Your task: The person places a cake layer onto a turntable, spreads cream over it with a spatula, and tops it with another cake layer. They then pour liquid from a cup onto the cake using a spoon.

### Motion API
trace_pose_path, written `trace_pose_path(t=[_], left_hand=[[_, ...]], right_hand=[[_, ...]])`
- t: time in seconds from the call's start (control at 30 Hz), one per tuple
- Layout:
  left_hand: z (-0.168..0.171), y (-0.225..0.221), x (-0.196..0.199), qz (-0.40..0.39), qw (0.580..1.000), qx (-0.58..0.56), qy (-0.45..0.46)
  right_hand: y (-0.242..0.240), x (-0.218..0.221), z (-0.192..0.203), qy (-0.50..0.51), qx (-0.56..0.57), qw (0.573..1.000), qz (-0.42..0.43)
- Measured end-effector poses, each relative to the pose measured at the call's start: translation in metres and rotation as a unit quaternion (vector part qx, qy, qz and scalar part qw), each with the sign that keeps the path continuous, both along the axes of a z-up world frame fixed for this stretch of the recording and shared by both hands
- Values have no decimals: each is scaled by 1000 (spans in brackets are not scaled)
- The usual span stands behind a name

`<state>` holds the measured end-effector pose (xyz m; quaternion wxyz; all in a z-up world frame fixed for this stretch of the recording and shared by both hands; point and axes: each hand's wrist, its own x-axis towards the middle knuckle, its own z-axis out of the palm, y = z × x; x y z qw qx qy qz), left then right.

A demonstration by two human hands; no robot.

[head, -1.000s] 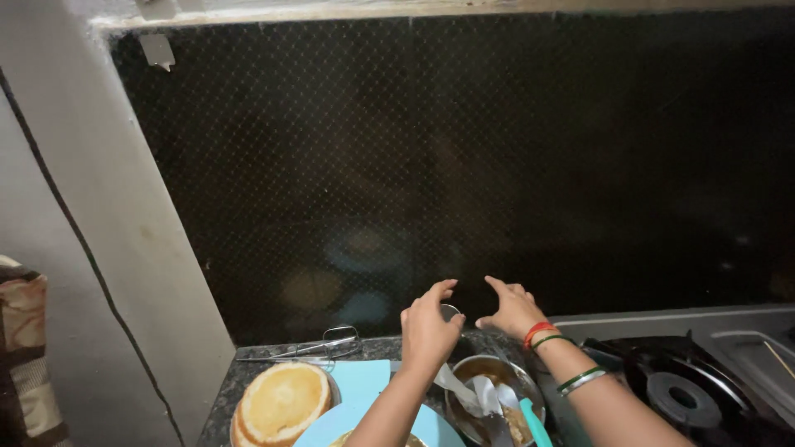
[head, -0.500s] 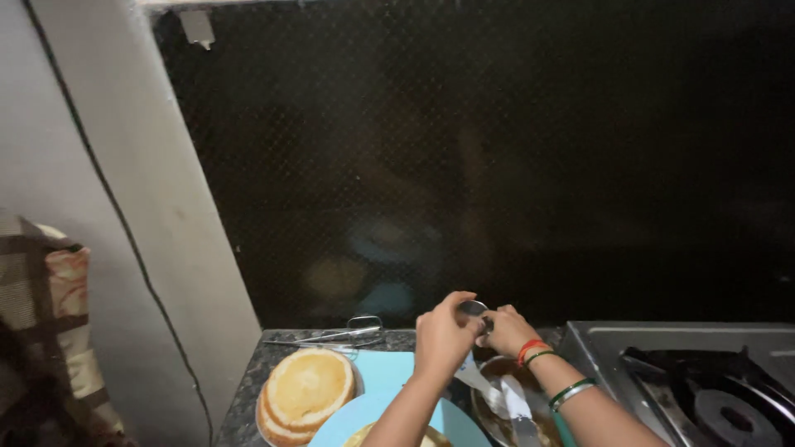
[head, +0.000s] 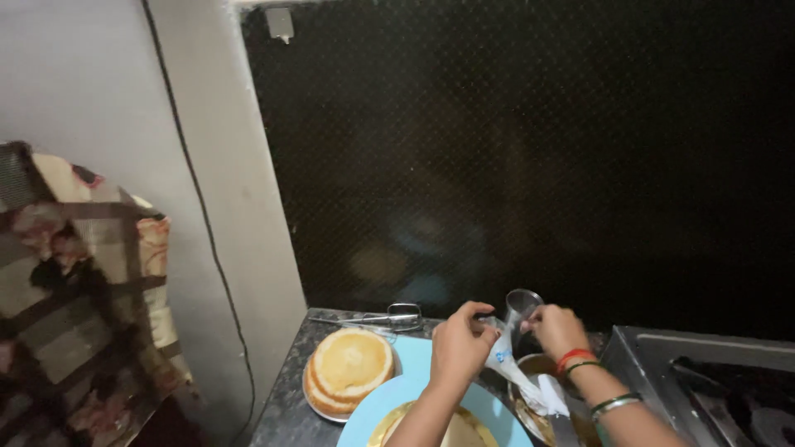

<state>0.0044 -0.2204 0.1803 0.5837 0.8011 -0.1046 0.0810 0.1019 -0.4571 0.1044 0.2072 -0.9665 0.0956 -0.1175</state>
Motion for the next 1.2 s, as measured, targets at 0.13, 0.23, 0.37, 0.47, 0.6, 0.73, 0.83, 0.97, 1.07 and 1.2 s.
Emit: trace_pose_path(t=[0.13,0.23,0.37,0.47,0.6,0.73,0.83,0.97,1.07,1.2], left_hand=[[-9,8,-4,22,999,3,-33],[-9,8,-18,69,993,54,-82],[2,11,-39,76,990,66,-103],[-2,15,-56,55,993,54,-92],[-8,31,-89,28,998,-31,-42],[-21,49,-112,53,994,-70,-66],[-26,63,-128,66,993,-77,-56],[-30,85,-141,84,989,-50,-116],[-31,102,-151,79,988,-59,-115],[-29,121,-162,84,994,-54,-32]], right_hand=[[19,-44,64,-9,13,1000,-5],[34,-80,100,-21,27,999,29],[56,-124,124,-37,64,990,117],[73,-153,125,-17,113,979,170],[89,-178,107,-39,164,952,256],[112,-193,95,-125,157,943,267],[137,-214,102,-108,188,955,204],[163,-238,112,-130,179,942,253],[176,-253,119,-161,132,929,306],[194,-269,128,-117,139,923,340]])
